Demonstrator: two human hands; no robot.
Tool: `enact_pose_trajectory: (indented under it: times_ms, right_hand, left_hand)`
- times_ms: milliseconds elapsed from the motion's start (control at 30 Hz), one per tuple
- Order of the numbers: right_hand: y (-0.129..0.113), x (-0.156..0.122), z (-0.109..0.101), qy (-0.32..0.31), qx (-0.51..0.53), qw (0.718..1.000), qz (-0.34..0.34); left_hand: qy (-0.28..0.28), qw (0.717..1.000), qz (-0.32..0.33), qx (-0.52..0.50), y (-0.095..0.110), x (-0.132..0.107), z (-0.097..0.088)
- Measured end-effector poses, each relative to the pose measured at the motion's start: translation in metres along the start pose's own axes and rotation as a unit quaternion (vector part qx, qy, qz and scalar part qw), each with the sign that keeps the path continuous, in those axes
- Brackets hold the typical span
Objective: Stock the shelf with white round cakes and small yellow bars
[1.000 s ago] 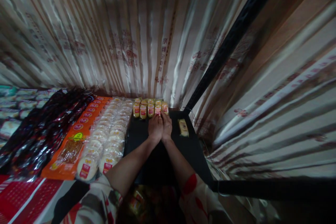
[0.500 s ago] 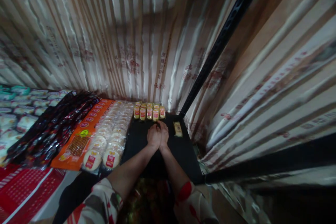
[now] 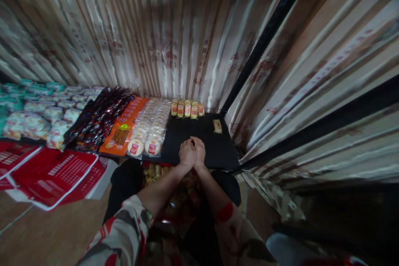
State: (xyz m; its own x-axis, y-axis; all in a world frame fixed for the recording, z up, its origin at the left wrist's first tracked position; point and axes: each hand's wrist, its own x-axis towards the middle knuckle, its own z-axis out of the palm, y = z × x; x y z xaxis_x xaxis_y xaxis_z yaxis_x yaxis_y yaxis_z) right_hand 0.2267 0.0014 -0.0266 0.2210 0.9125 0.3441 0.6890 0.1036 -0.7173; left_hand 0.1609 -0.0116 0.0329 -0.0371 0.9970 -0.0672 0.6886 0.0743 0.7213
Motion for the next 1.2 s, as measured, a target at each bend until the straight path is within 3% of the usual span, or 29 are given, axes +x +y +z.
enact_pose_trajectory:
  times_ms: [233,367,467,633,800,933,1100,1200]
  right_hand:
    - [-0.012,-0.064,0.008,0.002,0.063,0.998,-0.029]
    - [-0.004,-0.115,0.031,-0.030,0.101,0.994,0.005]
    - [-0.002,-0.141,0.048,-0.098,0.142,0.985,0.011]
    - [-0.012,-0.144,0.074,-0.198,0.172,0.964,0.035]
    - [-0.022,-0.139,0.102,-0.225,0.152,0.959,0.079]
    - [-0.031,-0.141,0.110,-0.279,0.144,0.944,0.100]
    - [-0.040,-0.137,0.116,-0.321,0.144,0.928,0.123]
    - [-0.037,-0.135,0.125,-0.302,0.157,0.931,0.132]
  left_hand:
    - [0.081,0.989,0.116,-0.053,-0.053,-0.058,0.000]
    - [0.092,0.991,0.069,-0.061,-0.092,-0.093,0.001]
    - [0.071,0.996,0.032,-0.048,-0.119,-0.107,0.003]
    - [0.091,0.995,-0.031,-0.007,-0.147,-0.101,0.000]
    - [0.092,0.987,-0.117,0.054,-0.169,-0.082,-0.007]
    - [0.069,0.980,-0.175,0.070,-0.189,-0.068,-0.014]
    - [0.051,0.978,-0.187,0.075,-0.205,-0.057,-0.018]
    - [0.044,0.981,-0.169,0.079,-0.210,-0.055,-0.017]
